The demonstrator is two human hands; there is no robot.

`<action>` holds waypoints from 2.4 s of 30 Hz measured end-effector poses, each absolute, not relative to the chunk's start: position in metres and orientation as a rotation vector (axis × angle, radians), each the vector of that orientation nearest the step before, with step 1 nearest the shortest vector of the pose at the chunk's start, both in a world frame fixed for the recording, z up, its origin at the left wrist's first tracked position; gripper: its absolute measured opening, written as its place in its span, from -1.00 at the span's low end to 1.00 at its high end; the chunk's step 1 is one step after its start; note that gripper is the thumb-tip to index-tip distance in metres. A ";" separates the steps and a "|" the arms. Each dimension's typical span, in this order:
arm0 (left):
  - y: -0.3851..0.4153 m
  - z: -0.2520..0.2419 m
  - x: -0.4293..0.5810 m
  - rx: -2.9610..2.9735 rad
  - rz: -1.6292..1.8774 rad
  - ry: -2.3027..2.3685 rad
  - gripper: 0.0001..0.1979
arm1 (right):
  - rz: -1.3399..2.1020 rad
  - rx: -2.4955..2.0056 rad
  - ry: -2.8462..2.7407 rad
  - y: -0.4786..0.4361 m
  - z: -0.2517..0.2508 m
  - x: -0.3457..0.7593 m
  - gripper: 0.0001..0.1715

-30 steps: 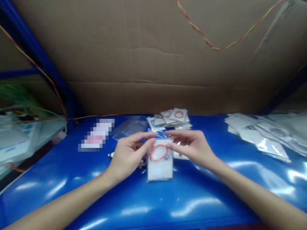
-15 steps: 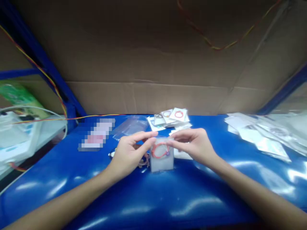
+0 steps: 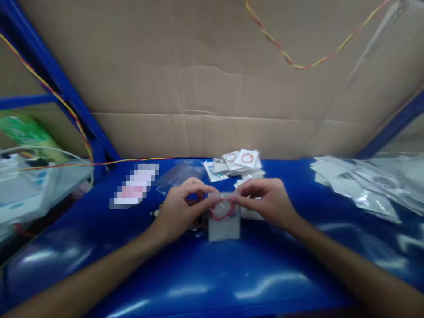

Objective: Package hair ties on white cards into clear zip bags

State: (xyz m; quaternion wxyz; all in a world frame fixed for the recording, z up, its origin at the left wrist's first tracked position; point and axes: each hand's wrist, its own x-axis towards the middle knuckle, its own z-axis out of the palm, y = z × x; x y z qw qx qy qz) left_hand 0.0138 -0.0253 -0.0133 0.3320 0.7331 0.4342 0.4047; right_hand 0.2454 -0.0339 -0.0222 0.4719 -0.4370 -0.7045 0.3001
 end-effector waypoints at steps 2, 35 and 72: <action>-0.027 -0.013 0.015 1.853 1.050 1.119 -0.73 | 0.712 -1.052 -1.751 -0.034 -0.019 0.245 -0.73; -0.028 -0.016 0.018 1.496 0.965 1.116 -0.68 | 1.166 -1.083 -1.625 -0.033 -0.023 0.243 -0.57; -0.025 -0.020 0.016 1.816 1.105 1.220 -0.69 | 0.056 -1.271 -1.837 0.026 -0.028 0.314 -0.58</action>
